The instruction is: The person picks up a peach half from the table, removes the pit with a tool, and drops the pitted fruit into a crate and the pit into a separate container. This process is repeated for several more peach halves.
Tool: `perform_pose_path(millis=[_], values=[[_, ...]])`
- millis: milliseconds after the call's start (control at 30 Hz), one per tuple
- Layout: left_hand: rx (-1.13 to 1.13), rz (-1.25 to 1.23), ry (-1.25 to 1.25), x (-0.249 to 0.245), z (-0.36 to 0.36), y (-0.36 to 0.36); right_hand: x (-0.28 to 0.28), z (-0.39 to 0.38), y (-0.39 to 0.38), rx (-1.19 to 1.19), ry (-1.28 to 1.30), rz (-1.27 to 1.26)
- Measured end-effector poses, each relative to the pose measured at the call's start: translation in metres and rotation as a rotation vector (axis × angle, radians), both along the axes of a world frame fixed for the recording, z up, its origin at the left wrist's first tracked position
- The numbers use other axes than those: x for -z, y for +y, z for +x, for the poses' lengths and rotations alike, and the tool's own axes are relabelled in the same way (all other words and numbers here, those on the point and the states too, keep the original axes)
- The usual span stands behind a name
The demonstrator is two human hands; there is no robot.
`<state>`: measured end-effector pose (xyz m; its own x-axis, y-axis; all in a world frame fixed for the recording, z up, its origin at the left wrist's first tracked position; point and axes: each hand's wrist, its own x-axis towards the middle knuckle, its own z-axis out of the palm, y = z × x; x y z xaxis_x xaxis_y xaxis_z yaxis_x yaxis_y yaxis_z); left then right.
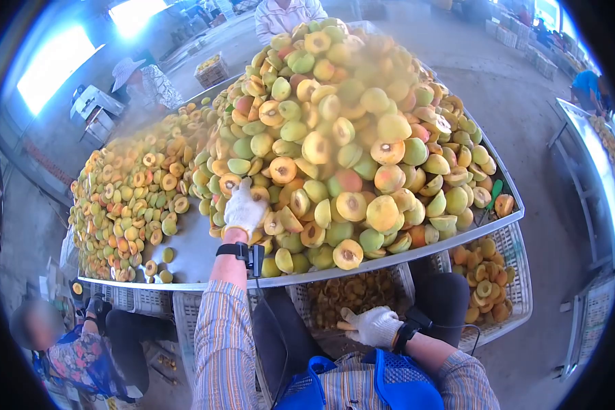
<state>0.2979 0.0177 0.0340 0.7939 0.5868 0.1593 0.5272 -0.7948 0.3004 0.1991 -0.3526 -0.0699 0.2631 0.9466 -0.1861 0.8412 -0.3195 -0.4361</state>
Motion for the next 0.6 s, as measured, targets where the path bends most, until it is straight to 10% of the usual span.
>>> perform_pose_path(millis=[167,400,600], values=[[-0.05,-0.032,0.045,0.014,-0.005,-0.01,-0.022,0.003,0.003,0.075,0.082,-0.046],[0.063,-1.564,-0.828,-0.002,-0.084,-0.032,-0.075,0.007,0.014,0.358,0.334,0.164],[0.01,-1.887,-0.891,-0.015,-0.144,-0.119,-0.128,-0.014,0.021,0.607,0.416,0.372]])
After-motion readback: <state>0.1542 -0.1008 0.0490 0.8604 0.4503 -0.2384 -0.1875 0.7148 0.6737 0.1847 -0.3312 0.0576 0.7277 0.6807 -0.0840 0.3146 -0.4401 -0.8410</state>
